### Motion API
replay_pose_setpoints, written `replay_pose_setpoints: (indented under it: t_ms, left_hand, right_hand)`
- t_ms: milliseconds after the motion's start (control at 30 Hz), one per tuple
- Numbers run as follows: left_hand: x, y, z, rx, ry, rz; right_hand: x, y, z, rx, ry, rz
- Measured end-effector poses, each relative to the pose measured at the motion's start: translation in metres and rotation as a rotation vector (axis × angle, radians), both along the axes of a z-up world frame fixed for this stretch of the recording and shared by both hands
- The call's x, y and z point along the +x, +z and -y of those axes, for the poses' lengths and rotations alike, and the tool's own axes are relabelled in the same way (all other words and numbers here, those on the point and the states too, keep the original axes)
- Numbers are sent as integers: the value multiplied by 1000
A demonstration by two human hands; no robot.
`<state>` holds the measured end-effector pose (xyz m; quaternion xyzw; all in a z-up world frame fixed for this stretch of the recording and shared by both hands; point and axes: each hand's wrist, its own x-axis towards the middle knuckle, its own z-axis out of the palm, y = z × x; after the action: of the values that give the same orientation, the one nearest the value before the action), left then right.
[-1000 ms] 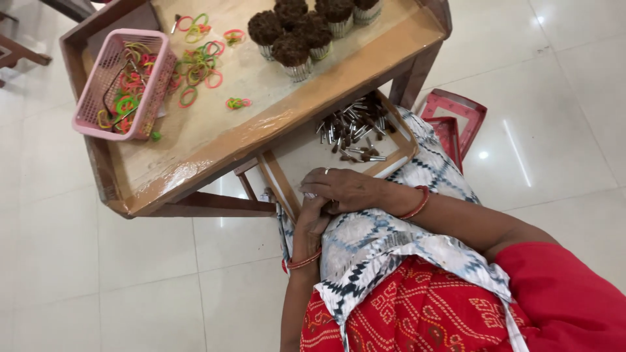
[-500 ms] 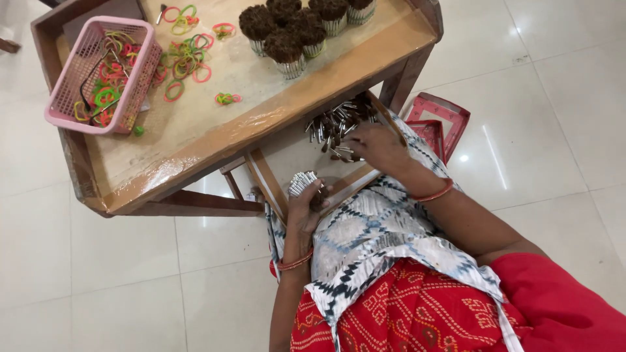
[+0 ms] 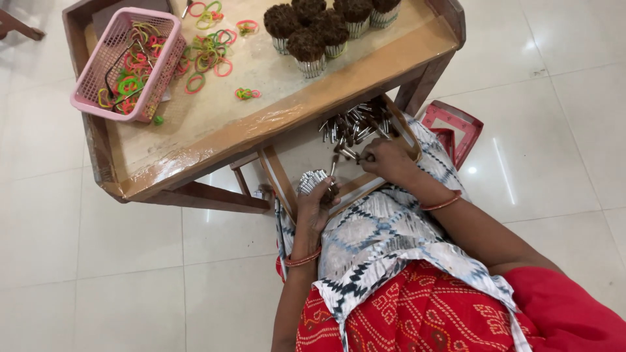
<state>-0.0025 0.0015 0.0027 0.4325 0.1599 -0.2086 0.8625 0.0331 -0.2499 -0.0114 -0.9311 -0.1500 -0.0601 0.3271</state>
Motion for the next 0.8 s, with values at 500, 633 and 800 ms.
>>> replay_pose_setpoints:
  t_ms: [500,633,800]
  left_hand:
    - [3,-18,-3,-229,49,-23]
    - [-2,-13,-1,-289,-34,24]
    - [1,-37,-7,-189,120,78]
  right_hand:
    - [-33,86,-37,-89,466,288]
    - [-34,93,-48,-125,564,447]
    - [-30,98,-47,107,476,440]
